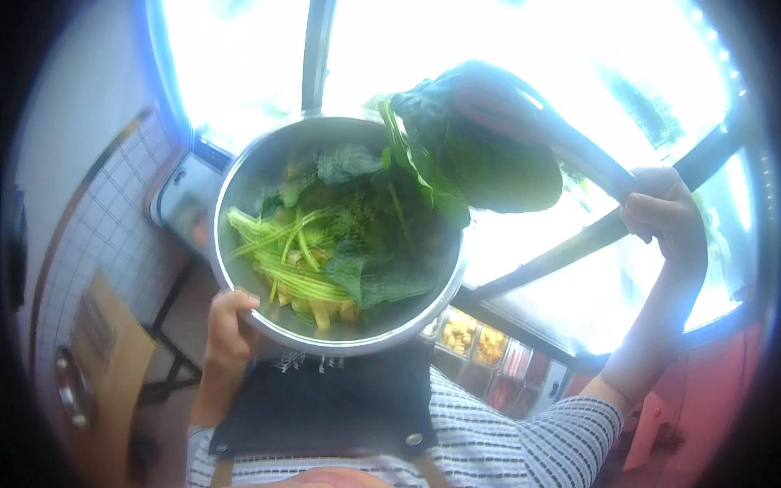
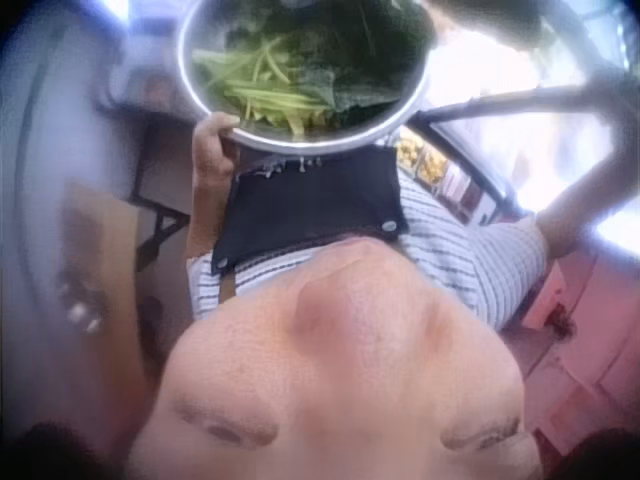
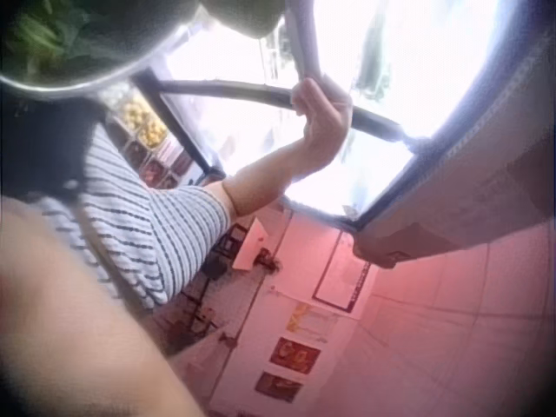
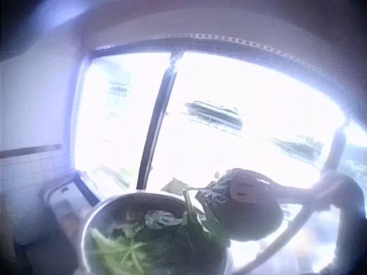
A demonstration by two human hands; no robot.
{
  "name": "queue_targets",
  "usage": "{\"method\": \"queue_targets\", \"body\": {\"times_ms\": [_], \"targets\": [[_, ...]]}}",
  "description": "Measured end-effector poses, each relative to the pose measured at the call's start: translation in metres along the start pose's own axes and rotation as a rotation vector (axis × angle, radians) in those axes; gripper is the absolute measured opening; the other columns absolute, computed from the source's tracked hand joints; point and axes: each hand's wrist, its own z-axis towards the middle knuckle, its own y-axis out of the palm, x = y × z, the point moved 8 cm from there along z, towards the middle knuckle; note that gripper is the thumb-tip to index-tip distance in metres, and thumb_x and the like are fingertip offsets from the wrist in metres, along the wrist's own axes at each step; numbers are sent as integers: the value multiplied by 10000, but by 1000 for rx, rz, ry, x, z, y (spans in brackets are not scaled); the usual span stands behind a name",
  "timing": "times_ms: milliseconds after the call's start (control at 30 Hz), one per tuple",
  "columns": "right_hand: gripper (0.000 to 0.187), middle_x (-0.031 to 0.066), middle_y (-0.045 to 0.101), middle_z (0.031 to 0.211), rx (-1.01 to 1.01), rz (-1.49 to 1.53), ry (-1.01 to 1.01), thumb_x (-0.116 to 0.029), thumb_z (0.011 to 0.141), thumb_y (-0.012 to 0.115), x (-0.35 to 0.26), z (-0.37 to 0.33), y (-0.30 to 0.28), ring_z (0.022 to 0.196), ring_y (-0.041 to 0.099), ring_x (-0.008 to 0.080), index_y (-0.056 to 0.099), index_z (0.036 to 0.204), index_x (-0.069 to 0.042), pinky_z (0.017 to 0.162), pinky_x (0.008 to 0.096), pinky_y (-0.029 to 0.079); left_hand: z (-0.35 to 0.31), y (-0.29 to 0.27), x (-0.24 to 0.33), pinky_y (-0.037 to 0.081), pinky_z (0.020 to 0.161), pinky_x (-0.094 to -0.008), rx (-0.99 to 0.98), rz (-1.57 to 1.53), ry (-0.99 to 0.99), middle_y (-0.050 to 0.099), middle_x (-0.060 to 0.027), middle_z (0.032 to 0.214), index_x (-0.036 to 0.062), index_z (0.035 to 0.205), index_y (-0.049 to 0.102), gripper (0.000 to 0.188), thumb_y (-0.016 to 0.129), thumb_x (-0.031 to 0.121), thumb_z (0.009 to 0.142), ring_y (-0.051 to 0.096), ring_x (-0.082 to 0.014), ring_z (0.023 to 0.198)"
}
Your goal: The person opens a refrigerated display case and uses tongs to place various vegetables and tofu into a metal bowl. The person continues adding different greens and items from the case into the bowl.
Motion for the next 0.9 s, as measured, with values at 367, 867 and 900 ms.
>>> {"method": "queue_targets", "body": {"times_ms": [367, 867, 900], "targets": [[502, -23, 508, 583, 212, -240, -391, -441, 930, 664, -66, -37, -110, 383, 338, 37, 609, 1173, -5, 372, 217, 207, -10, 8, 8, 517, 799, -283, -351, -112, 271, 592, -119, 1051, 38, 1141, 509, 364, 657, -123, 850, 610, -154, 915], [264, 50, 657, 778, -73, -435, 26, -160, 866, 713, 27, 61, 146, 693, 608, 114, 700, 1079, -4, 621, 236, 470, 5, -10, -12, 514, 699, -282, -21, -38, -8, 614, -31, 788, -26, 979, 598, 223, 548, -20, 761, 614, -146, 719], [275, 45, 653, 774, -64, -442, 36, -165, 870, 710, 25, 64, 149, 691, 601, 109, 697, 1092, -2, 624, 235, 465, 3, -10, -16, 525, 730, -295, -5, -73, -15, 637, -65, 876, -39, 1055, 592, 302, 544, -28, 757, 633, -176, 783]]}}
